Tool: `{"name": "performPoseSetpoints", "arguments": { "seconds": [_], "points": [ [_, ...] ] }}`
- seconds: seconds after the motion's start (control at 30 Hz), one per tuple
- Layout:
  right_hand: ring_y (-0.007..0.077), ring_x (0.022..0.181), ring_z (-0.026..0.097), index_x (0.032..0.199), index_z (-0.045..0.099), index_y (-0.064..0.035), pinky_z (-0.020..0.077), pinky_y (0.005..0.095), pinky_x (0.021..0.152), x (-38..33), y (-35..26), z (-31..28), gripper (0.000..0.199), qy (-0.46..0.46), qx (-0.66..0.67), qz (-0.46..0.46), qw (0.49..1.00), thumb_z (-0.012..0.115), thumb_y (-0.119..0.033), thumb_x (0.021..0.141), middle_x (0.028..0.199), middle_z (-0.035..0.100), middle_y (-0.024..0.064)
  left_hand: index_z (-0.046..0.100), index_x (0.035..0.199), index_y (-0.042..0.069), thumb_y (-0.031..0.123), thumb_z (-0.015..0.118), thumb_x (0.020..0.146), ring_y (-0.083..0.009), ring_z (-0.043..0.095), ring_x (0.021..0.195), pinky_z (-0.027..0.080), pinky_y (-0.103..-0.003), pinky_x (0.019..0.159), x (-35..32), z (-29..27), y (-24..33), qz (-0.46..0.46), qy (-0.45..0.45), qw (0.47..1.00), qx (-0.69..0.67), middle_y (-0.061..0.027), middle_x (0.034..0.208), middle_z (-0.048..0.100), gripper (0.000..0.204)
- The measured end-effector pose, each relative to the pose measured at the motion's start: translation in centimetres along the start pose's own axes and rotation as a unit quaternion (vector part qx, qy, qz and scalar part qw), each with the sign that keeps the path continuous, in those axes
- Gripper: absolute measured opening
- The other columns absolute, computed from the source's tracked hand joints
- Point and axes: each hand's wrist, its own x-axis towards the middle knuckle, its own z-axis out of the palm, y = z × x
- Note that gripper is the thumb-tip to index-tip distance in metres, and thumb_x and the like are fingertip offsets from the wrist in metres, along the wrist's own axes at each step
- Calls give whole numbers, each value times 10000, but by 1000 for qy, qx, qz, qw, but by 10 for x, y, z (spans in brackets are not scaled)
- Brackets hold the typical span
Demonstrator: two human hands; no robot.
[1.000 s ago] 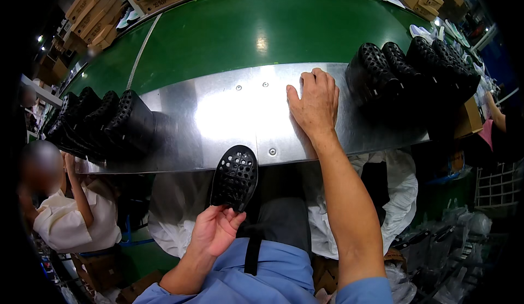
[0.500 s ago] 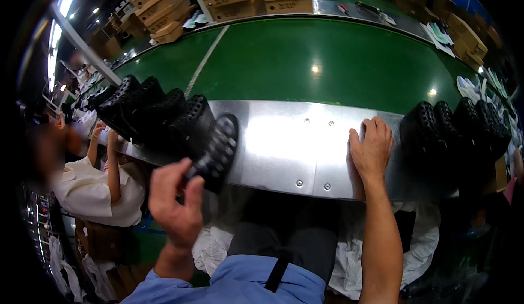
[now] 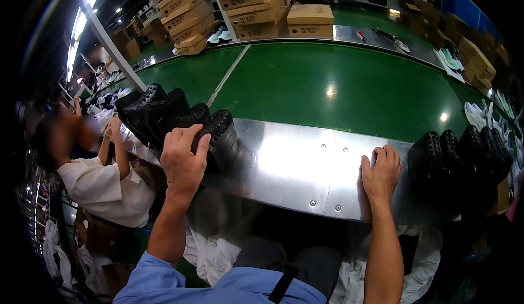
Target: The person reaches into a large white bag to retrieve shoe components and then attaches black rubber soles to white sneakers while standing at a conveyor belt.
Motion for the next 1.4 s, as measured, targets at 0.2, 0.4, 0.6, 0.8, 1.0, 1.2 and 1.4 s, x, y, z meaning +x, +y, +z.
{"name": "performPoseSetpoints", "arguments": {
  "seconds": [0.2,0.4,0.6,0.8,1.0,1.2,1.4],
  "points": [
    [367,1386,471,1199,690,3,350,489,1173,-1,0,-1,401,0,3,3,1000,745,-258,900,1427,568,189,739,1084,47,151,799,884,-332,639,935,534,-435,821,1,-4,-4,-8,62,997,-37,-110,1001,677,234],
    [372,1363,490,1178,686,7,364,490,1159,0,5,-1,381,15,-7,-12,1000,741,-233,887,1402,577,192,714,1142,-22,207,761,954,-373,666,993,530,-437,877,11,-7,-53,-80,54,995,34,-197,1068,678,300],
    [376,1357,493,1168,683,8,369,490,1152,-1,2,2,370,14,6,-19,1000,740,-223,885,1403,578,192,728,1131,0,373,812,896,-359,678,1011,541,-445,875,19,3,-62,-111,-13,991,69,-152,1088,694,448],
    [380,1353,498,1165,684,5,372,489,1150,-3,3,-4,367,15,-15,-17,1000,742,-228,887,1411,578,193,716,1096,9,145,848,858,-331,656,931,547,-413,808,30,-39,-28,-37,153,987,-27,-143,1032,674,304],
    [383,1345,507,1172,696,-1,388,504,1136,-2,15,9,400,19,-16,-22,999,745,-271,881,1402,589,191,651,1181,-22,250,627,1083,-166,682,889,603,-346,827,-60,-62,45,-364,-89,573,-729,-87,1027,703,290],
    [375,1332,508,1204,701,-7,377,501,1133,2,-4,5,428,27,-5,-27,999,728,-297,890,1394,592,180,660,1169,16,312,542,1118,-234,728,958,644,-451,907,-156,-10,74,-612,-218,242,-721,-107,1072,721,323],
    [370,1345,495,1216,700,-5,372,492,1135,0,7,3,450,31,-17,-18,999,747,-301,880,1397,591,184,696,1131,56,317,576,1103,-257,720,992,623,-480,946,-178,2,81,-625,-207,195,-727,-113,1103,730,289]
  ]
}}
